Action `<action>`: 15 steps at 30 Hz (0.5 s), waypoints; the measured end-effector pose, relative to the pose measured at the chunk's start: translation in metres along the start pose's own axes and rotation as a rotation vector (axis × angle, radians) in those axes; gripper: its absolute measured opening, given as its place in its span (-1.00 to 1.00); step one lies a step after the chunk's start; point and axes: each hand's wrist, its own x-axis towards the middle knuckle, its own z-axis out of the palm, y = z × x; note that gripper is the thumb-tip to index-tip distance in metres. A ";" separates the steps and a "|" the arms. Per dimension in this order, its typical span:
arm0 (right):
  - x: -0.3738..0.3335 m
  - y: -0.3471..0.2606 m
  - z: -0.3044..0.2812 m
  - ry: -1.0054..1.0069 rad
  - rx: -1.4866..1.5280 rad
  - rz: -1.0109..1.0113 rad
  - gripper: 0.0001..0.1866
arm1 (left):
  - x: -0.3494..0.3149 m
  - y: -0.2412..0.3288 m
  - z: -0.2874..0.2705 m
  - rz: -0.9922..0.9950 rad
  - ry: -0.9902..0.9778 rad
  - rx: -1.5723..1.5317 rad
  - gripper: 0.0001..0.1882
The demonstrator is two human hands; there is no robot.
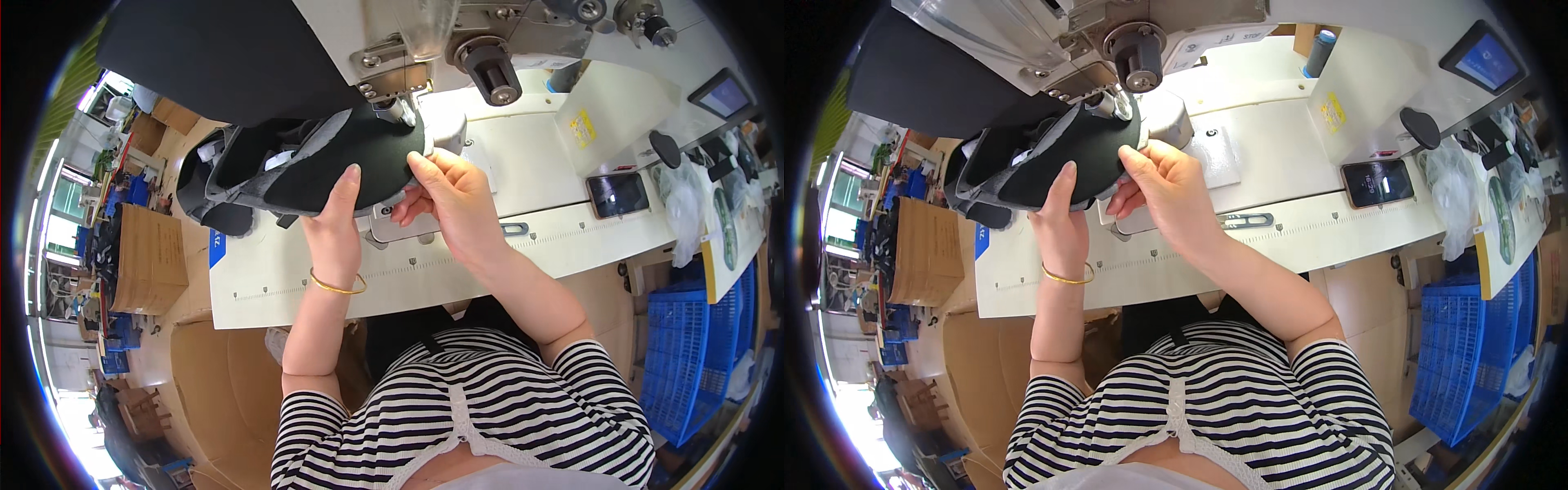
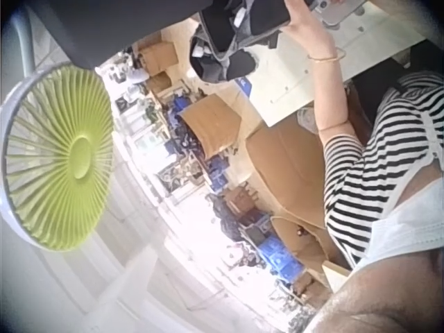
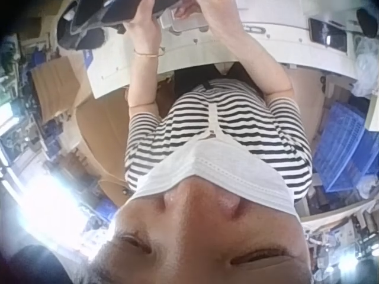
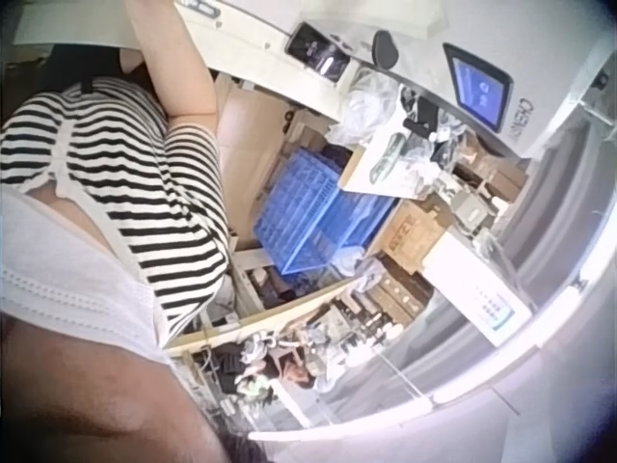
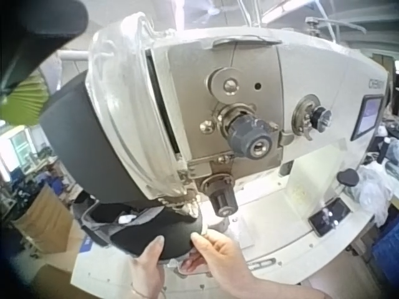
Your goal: The recorder is sewing and sorting black shoe upper components at a sewing machine station in a factory.
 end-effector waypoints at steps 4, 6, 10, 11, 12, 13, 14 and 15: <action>0.002 0.001 -0.002 -0.015 -0.036 -0.017 -0.77 | -0.002 -0.004 0.005 0.081 0.004 0.121 -0.79; 0.003 0.000 0.000 -0.003 -0.027 -0.005 -0.77 | -0.002 -0.007 0.011 0.076 0.019 0.097 -0.79; 0.003 0.002 0.001 -0.001 -0.023 0.007 -0.77 | -0.002 -0.017 0.015 0.144 0.056 0.137 -0.82; 0.004 0.002 0.001 0.001 -0.021 0.006 -0.77 | -0.003 -0.019 0.016 0.165 0.044 0.172 -0.82; 0.004 0.001 0.000 0.014 -0.013 0.000 -0.77 | -0.004 -0.019 0.019 0.164 0.042 0.173 -0.82; 0.005 0.000 -0.001 0.024 -0.004 -0.005 -0.76 | -0.006 -0.018 0.023 0.164 0.050 0.188 -0.82; 0.004 0.000 -0.001 0.024 -0.001 -0.005 -0.76 | -0.008 -0.018 0.028 0.164 0.058 0.203 -0.82; 0.004 0.000 -0.001 0.014 -0.017 -0.009 -0.78 | -0.009 -0.021 0.032 0.200 0.072 0.191 -0.81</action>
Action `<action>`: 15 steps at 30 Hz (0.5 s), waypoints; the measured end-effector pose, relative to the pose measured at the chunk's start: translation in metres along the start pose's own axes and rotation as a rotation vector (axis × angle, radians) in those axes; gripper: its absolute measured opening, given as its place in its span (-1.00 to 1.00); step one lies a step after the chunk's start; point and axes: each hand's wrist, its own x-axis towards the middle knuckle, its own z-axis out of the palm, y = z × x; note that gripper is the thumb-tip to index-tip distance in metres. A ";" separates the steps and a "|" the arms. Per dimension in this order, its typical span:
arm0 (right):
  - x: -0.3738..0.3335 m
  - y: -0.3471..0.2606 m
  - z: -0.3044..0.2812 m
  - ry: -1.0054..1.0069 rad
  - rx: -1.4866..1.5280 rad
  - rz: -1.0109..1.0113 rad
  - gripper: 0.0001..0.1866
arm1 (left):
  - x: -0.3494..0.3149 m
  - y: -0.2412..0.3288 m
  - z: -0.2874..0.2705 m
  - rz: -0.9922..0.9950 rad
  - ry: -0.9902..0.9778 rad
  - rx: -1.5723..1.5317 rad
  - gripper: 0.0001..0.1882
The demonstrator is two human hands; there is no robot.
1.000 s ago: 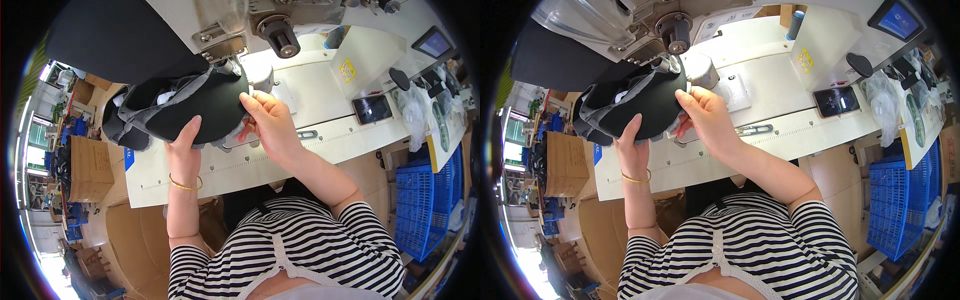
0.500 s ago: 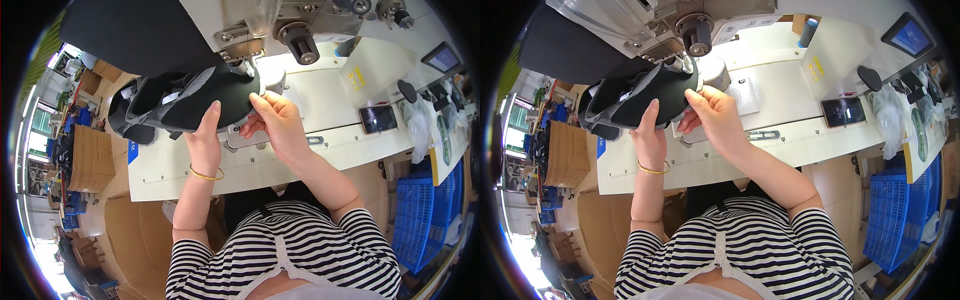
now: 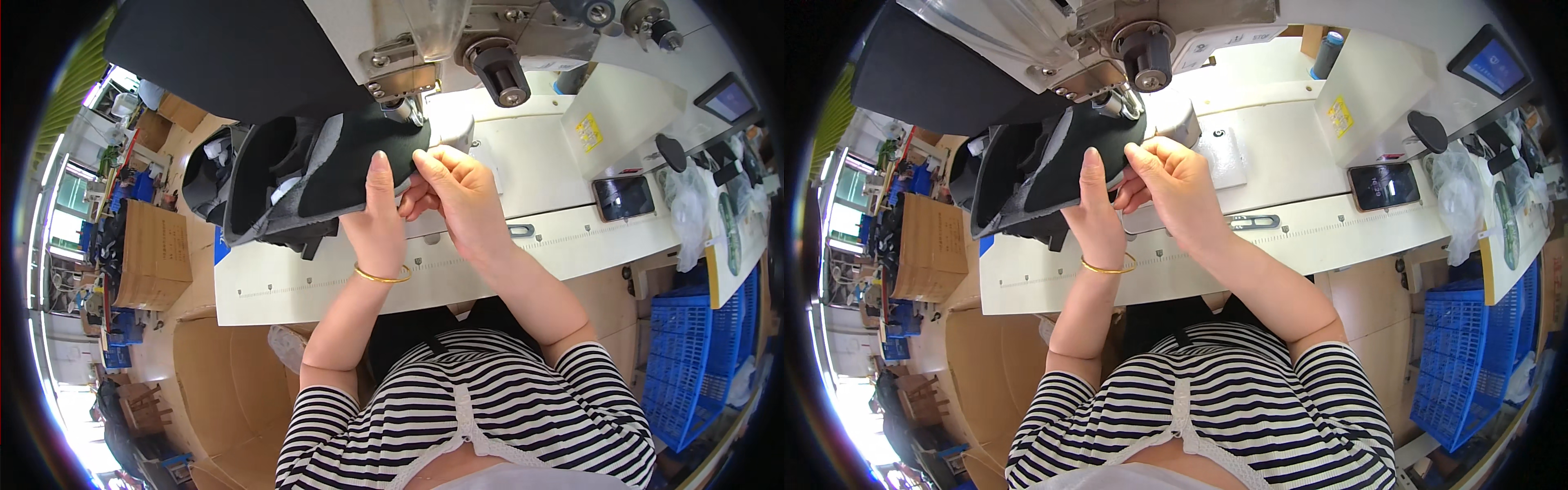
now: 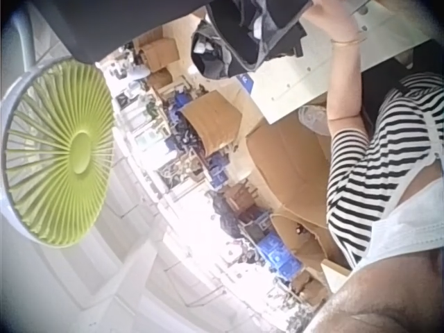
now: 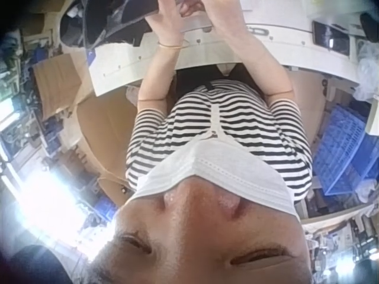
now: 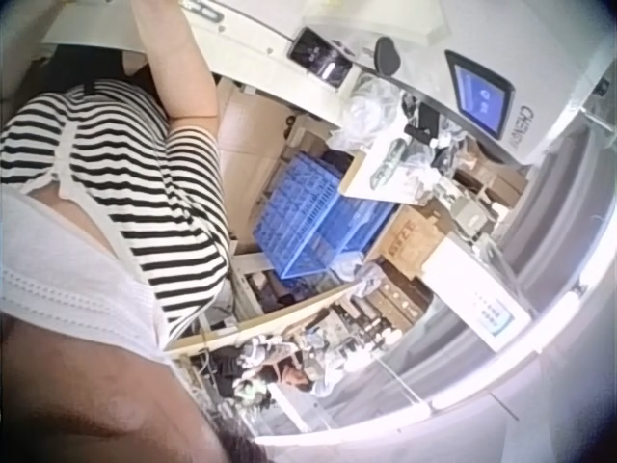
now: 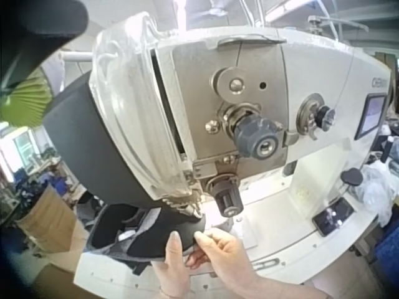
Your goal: The recorder is sewing and sorting black shoe upper components at a sewing machine station in a factory.
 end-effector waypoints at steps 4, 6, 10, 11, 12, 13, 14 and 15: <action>-0.001 -0.001 -0.001 0.015 -0.082 -0.016 -0.79 | -0.009 0.001 0.012 -0.118 0.009 -0.086 -0.74; 0.000 0.000 -0.003 0.029 -0.094 -0.018 -0.78 | -0.015 0.002 0.015 -0.191 -0.037 -0.085 -0.71; 0.001 0.003 0.003 0.041 -0.037 -0.032 -0.76 | -0.023 0.009 0.009 -0.202 -0.167 0.128 -0.67; 0.001 0.002 0.004 0.065 -0.009 -0.046 -0.76 | -0.028 0.013 0.007 -0.137 -0.213 0.330 -0.68; 0.000 0.000 -0.001 -0.030 -0.046 -0.005 -0.74 | -0.041 0.018 0.001 0.056 -0.221 0.425 -0.71; -0.001 0.000 -0.002 -0.027 -0.047 -0.008 -0.74 | -0.059 0.024 -0.007 0.252 -0.228 0.520 -0.71; -0.003 -0.002 -0.008 0.006 -0.104 -0.014 -0.73 | -0.059 0.044 -0.026 0.128 -0.490 0.480 -0.71; -0.004 -0.005 -0.013 0.039 -0.158 -0.018 -0.72 | -0.041 0.077 -0.054 0.004 -0.751 0.441 -0.70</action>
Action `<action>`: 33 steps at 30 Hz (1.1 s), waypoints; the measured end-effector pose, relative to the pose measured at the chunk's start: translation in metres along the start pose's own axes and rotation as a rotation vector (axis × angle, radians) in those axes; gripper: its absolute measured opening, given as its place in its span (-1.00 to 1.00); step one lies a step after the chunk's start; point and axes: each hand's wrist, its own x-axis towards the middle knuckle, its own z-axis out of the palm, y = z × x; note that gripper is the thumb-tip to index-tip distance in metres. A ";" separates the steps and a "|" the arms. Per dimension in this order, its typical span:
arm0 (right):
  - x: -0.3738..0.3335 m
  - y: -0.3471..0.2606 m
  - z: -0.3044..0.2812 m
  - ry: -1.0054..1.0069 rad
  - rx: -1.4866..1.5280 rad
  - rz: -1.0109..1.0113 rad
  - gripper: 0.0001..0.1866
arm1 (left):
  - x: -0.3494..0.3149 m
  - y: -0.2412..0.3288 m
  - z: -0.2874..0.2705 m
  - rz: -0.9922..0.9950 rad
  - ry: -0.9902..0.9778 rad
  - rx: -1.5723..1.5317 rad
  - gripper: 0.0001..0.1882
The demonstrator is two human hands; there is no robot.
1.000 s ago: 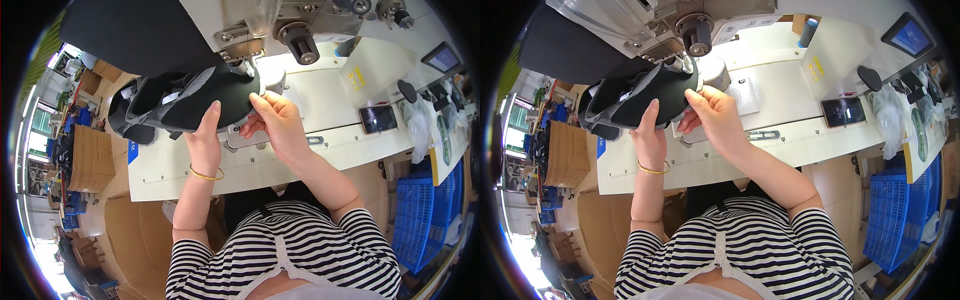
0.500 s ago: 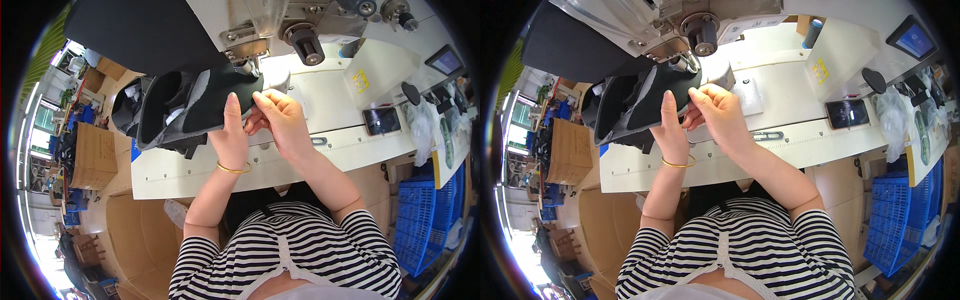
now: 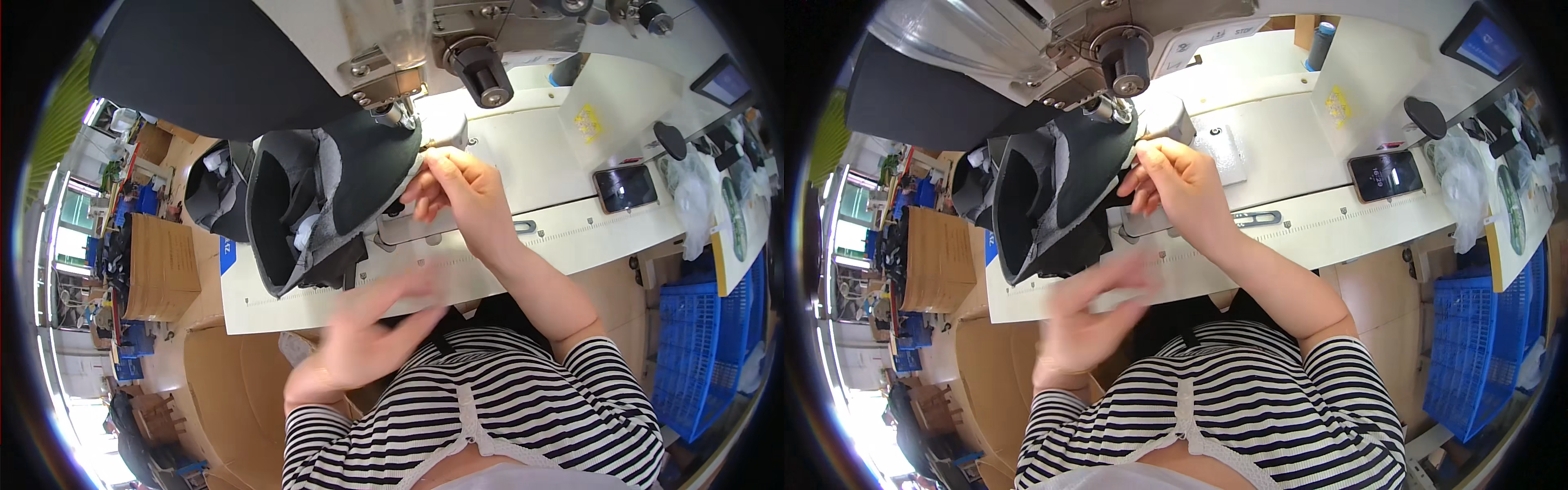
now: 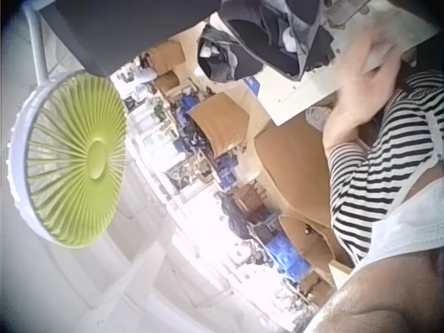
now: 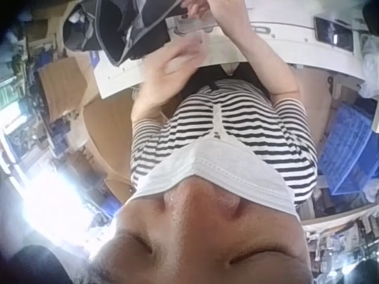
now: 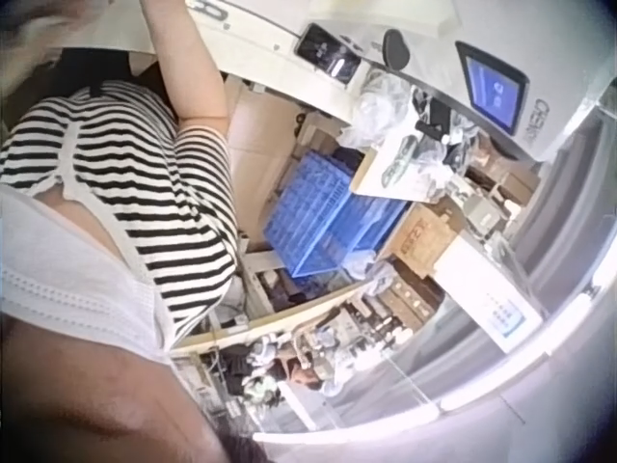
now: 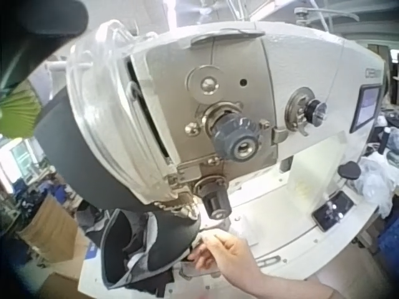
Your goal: The recorder is sewing and sorting black shoe upper components at a sewing machine station in a factory.
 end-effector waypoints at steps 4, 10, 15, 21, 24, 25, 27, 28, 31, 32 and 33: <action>-0.008 0.004 0.015 -0.120 -0.017 0.099 -0.67 | 0.025 -0.050 -0.126 0.312 0.682 -0.372 -0.72; -0.010 0.010 0.039 -0.175 0.150 0.057 -0.67 | 0.102 -0.187 -0.170 -0.459 0.463 -0.984 -0.62; -0.013 0.008 0.026 -0.146 0.148 0.092 -0.71 | 0.091 -0.116 -0.127 -0.482 0.230 -1.062 -0.62; -0.011 0.007 0.025 -0.108 0.128 0.083 -0.71 | 0.072 -0.097 -0.119 -0.370 0.305 -1.092 -0.58; -0.009 0.003 0.022 -0.105 0.154 0.078 -0.72 | 0.062 -0.091 -0.113 -0.316 0.389 -1.023 -0.53; -0.008 0.000 0.021 -0.083 0.147 0.089 -0.73 | 0.058 -0.088 -0.111 -0.328 0.438 -0.980 -0.51; -0.008 -0.001 0.020 -0.058 0.140 0.101 -0.74 | 0.051 -0.087 -0.110 -0.341 0.485 -0.936 -0.50; -0.008 -0.002 0.020 -0.042 0.134 0.091 -0.74 | 0.047 -0.087 -0.110 -0.337 0.535 -0.864 -0.49; -0.008 0.003 0.019 -0.022 0.103 0.075 -0.75 | 0.037 -0.095 -0.113 -0.315 0.596 -0.715 -0.48; -0.008 0.005 0.019 -0.019 0.080 0.067 -0.76 | 0.034 -0.096 -0.115 -0.296 0.604 -0.639 -0.48; -0.009 0.005 0.017 -0.019 0.082 0.069 -0.76 | 0.031 -0.095 -0.113 -0.298 0.605 -0.638 -0.48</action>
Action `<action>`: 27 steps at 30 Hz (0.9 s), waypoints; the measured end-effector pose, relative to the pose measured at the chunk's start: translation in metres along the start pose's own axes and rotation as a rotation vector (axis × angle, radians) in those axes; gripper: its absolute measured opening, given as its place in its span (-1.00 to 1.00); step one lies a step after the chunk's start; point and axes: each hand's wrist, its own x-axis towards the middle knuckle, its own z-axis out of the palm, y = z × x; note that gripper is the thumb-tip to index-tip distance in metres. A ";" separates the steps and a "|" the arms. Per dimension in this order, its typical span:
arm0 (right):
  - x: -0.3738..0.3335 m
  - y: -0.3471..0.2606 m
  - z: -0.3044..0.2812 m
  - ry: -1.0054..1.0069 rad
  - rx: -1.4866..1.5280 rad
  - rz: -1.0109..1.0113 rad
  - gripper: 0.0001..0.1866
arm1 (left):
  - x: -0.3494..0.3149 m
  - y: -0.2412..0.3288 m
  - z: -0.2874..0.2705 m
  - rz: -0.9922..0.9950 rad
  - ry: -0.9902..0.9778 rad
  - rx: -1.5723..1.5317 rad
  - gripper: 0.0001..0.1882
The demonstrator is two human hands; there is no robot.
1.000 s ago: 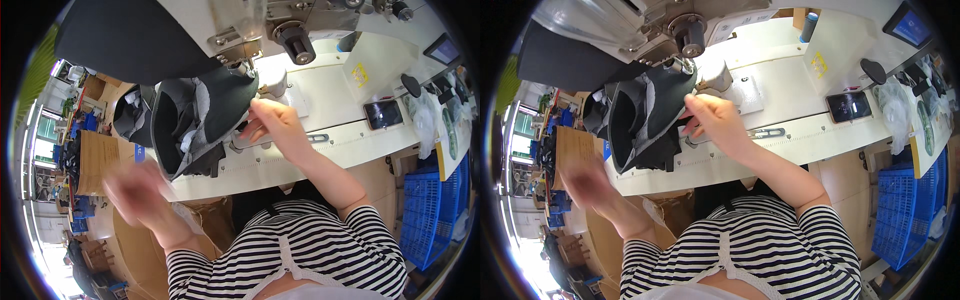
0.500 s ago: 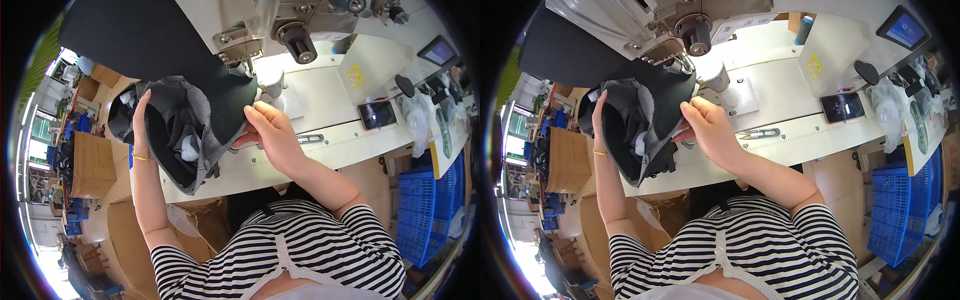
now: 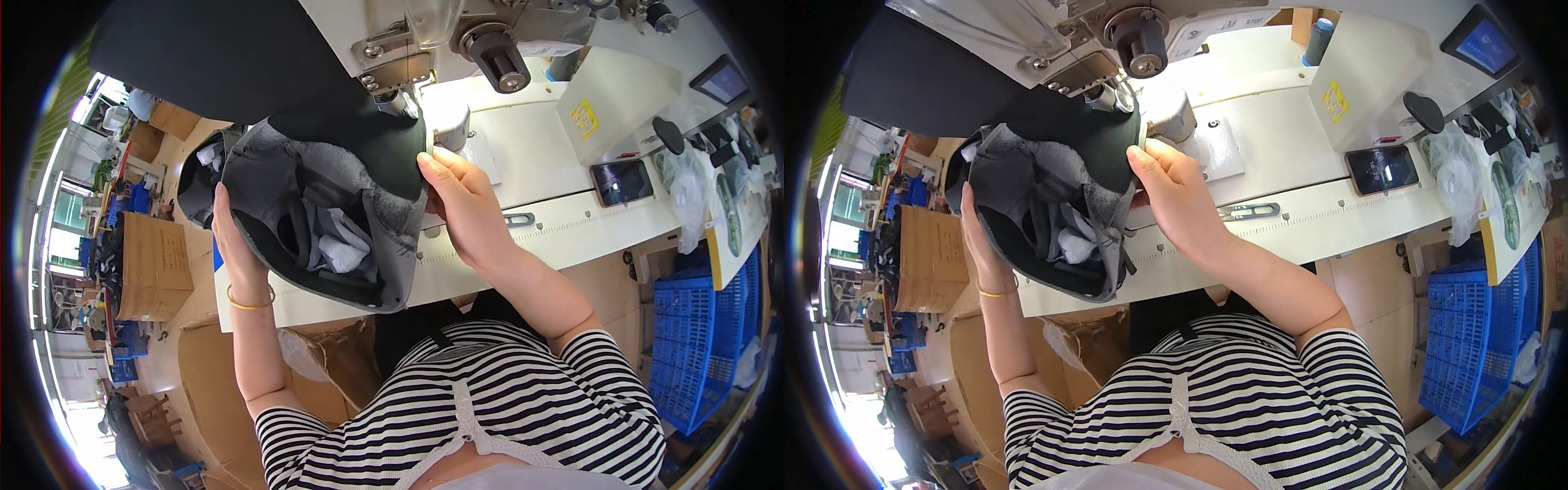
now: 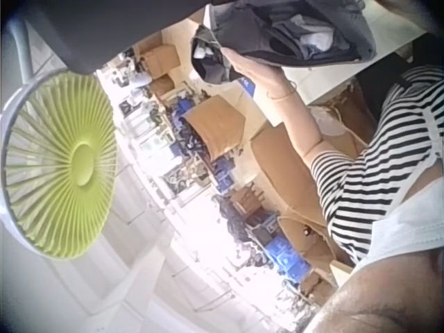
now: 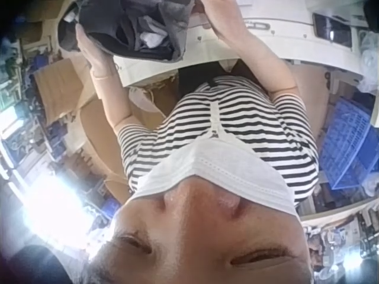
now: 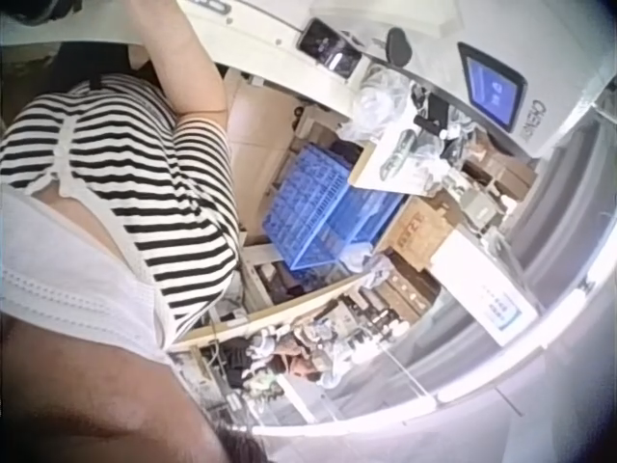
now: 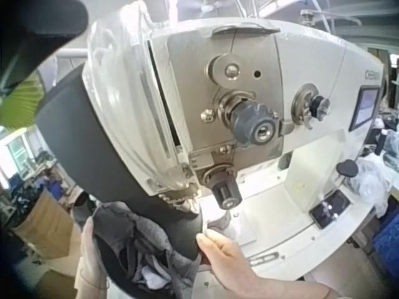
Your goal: The recorder is sewing and sorting black shoe upper components at a sewing machine station in a factory.
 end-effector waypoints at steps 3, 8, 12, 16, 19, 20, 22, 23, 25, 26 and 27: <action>-0.001 0.000 -0.006 -0.007 -0.170 0.023 -0.78 | -0.008 -0.001 0.004 0.105 0.009 0.092 -0.49; -0.006 -0.010 -0.008 0.042 -0.183 0.037 -0.77 | -0.022 -0.004 0.007 0.197 0.147 0.104 -0.50; -0.004 -0.009 -0.010 0.086 -0.047 0.065 -0.67 | -0.030 -0.002 0.009 0.272 0.080 0.134 -0.52; 0.002 -0.003 -0.008 0.104 0.011 -0.056 -0.75 | -0.029 -0.004 0.013 0.373 0.091 0.296 -0.53; 0.004 -0.002 -0.010 0.115 -0.054 -0.122 -0.73 | -0.021 -0.009 0.011 0.402 0.136 0.354 -0.52; 0.005 -0.002 -0.012 0.100 -0.091 -0.092 -0.72 | -0.018 -0.010 0.010 0.403 0.148 0.366 -0.52; 0.006 0.000 -0.012 0.088 -0.132 -0.064 -0.67 | -0.011 -0.008 0.014 0.378 0.155 0.325 -0.53; 0.006 0.004 -0.010 0.097 -0.160 -0.121 -0.71 | -0.008 -0.008 0.017 0.355 0.164 0.289 -0.54; 0.007 0.008 -0.007 0.106 -0.190 -0.180 -0.62 | 0.001 -0.008 0.022 0.311 0.165 0.208 -0.54; 0.007 0.010 -0.006 0.105 -0.219 -0.218 -0.60 | 0.004 -0.007 0.023 0.267 0.167 0.130 -0.54; 0.007 0.010 -0.005 0.104 -0.247 -0.256 -0.59 | 0.007 -0.007 0.022 0.268 0.166 0.129 -0.54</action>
